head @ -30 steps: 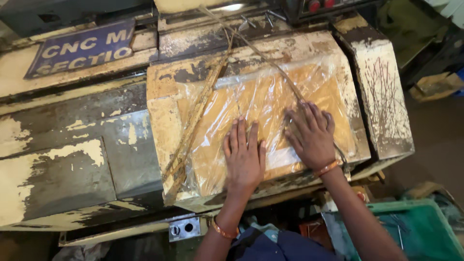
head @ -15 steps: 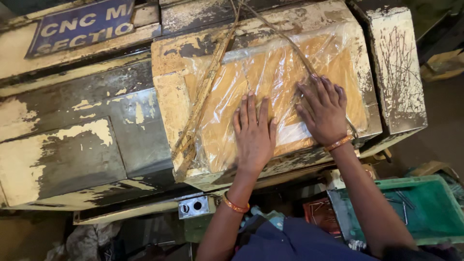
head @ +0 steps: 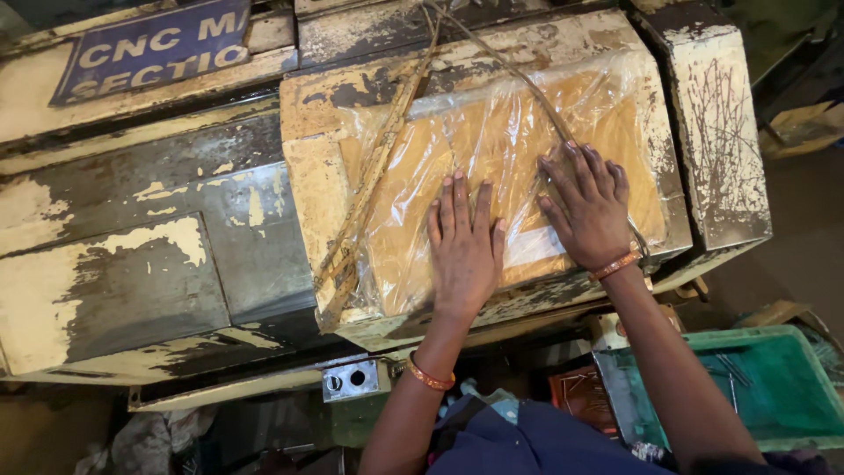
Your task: The person repeatedly picks metal rods from a green bin, inserts them into a CNC machine, and presses a button to process them. The person also wipes the machine surface with a cloth between cycles.
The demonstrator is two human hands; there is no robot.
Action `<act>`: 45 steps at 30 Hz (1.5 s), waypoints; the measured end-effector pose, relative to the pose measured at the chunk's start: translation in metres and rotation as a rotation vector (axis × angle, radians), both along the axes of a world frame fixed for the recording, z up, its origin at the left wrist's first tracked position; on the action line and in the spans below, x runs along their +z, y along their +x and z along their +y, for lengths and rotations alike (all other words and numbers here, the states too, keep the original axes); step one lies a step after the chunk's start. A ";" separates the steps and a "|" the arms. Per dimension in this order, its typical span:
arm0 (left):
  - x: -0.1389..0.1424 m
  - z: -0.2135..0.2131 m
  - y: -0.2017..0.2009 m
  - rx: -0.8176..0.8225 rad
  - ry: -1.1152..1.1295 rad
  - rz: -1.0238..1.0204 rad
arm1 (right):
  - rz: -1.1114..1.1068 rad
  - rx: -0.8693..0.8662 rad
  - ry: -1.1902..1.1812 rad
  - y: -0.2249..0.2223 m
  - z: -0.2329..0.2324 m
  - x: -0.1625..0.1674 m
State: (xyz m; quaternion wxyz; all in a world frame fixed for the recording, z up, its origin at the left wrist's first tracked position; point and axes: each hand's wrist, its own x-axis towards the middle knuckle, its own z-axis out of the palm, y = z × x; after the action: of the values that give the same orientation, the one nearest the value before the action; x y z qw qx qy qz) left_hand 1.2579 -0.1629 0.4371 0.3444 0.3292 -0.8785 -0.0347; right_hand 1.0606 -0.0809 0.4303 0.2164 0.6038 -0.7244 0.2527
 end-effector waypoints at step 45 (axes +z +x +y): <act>0.000 -0.008 -0.019 0.023 -0.008 -0.042 | -0.033 0.000 -0.047 -0.018 -0.008 -0.001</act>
State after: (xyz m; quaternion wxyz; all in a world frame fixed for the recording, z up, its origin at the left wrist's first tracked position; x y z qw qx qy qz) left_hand 1.2391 -0.1708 0.4375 0.3276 0.3385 -0.8818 -0.0205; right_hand 1.0422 -0.0893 0.4292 0.2186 0.5941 -0.7219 0.2796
